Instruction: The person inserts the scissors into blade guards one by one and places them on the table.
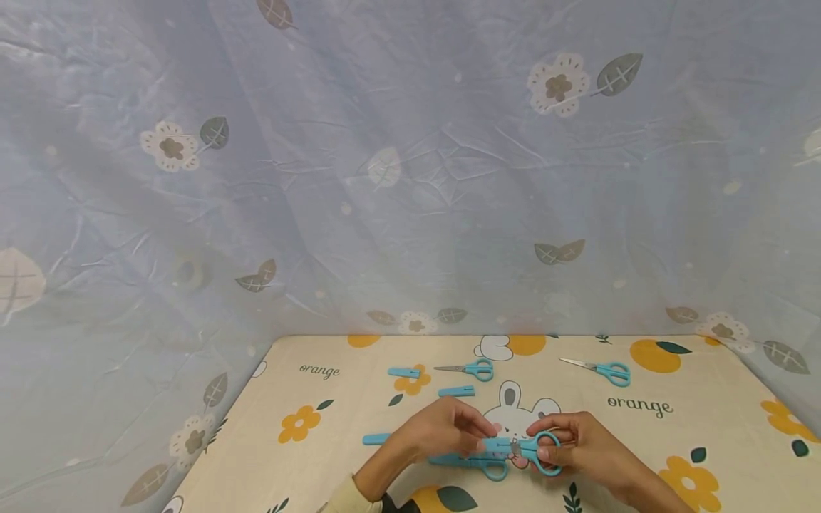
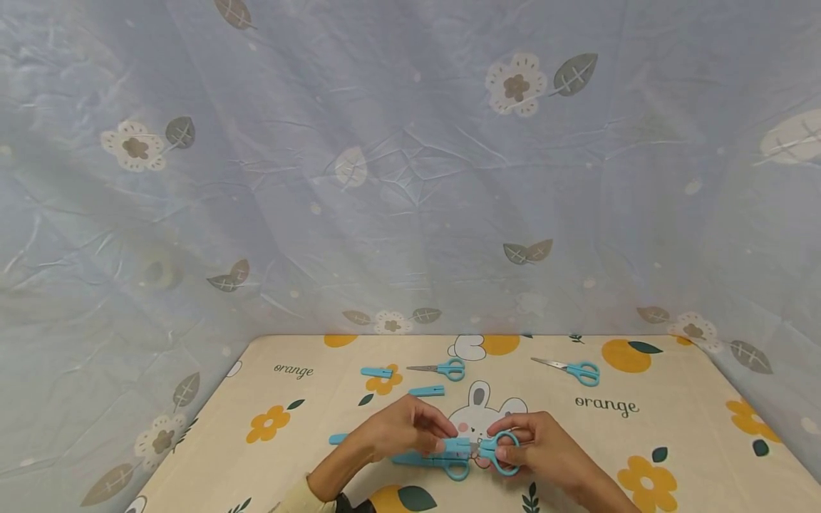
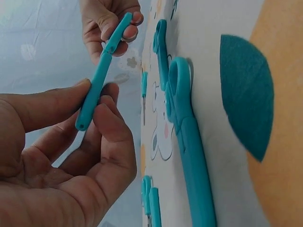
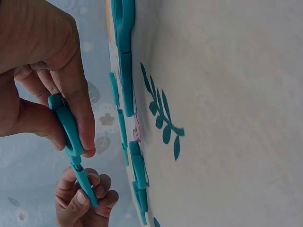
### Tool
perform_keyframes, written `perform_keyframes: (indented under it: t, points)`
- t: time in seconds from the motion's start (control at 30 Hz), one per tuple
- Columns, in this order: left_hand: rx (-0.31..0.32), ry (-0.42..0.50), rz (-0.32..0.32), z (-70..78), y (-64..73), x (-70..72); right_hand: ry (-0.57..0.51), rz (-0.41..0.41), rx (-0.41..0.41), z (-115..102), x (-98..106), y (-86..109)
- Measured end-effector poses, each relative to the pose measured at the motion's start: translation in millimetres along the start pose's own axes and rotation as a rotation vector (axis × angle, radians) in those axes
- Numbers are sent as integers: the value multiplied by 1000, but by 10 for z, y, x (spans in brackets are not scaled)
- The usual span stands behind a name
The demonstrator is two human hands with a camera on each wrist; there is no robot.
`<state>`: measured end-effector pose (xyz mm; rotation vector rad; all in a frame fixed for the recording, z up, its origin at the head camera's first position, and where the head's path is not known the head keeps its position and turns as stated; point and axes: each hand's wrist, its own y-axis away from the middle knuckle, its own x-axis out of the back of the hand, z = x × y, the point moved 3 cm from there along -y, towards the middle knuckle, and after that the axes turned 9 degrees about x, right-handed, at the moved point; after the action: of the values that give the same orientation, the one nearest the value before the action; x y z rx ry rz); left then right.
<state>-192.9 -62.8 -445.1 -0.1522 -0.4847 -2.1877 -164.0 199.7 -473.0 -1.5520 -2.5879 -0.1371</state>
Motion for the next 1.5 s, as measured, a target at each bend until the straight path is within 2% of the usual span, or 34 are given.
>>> perform_keyframes:
  t: [0.27,0.53,0.77,0.9,1.2,1.5]
  points:
    - [-51,-53,37,0,-12,98,23,6,-6,-39,35,9]
    - [-24,-1,47,-31,-28,48,48,36,21,-25,14,-1]
    - [-10,-50,89,-40,-29,-10,8,15,12,12,-16,-2]
    - [-5,-32,81,-44,-31,-55,-4,21,12,30,-41,-8]
    - [19,6,60,-42,-15,-106,53,71,3,23,-97,-29]
    - [12,-29,61,-8,-2,-143,-44,13,-1,41,-138,-31]
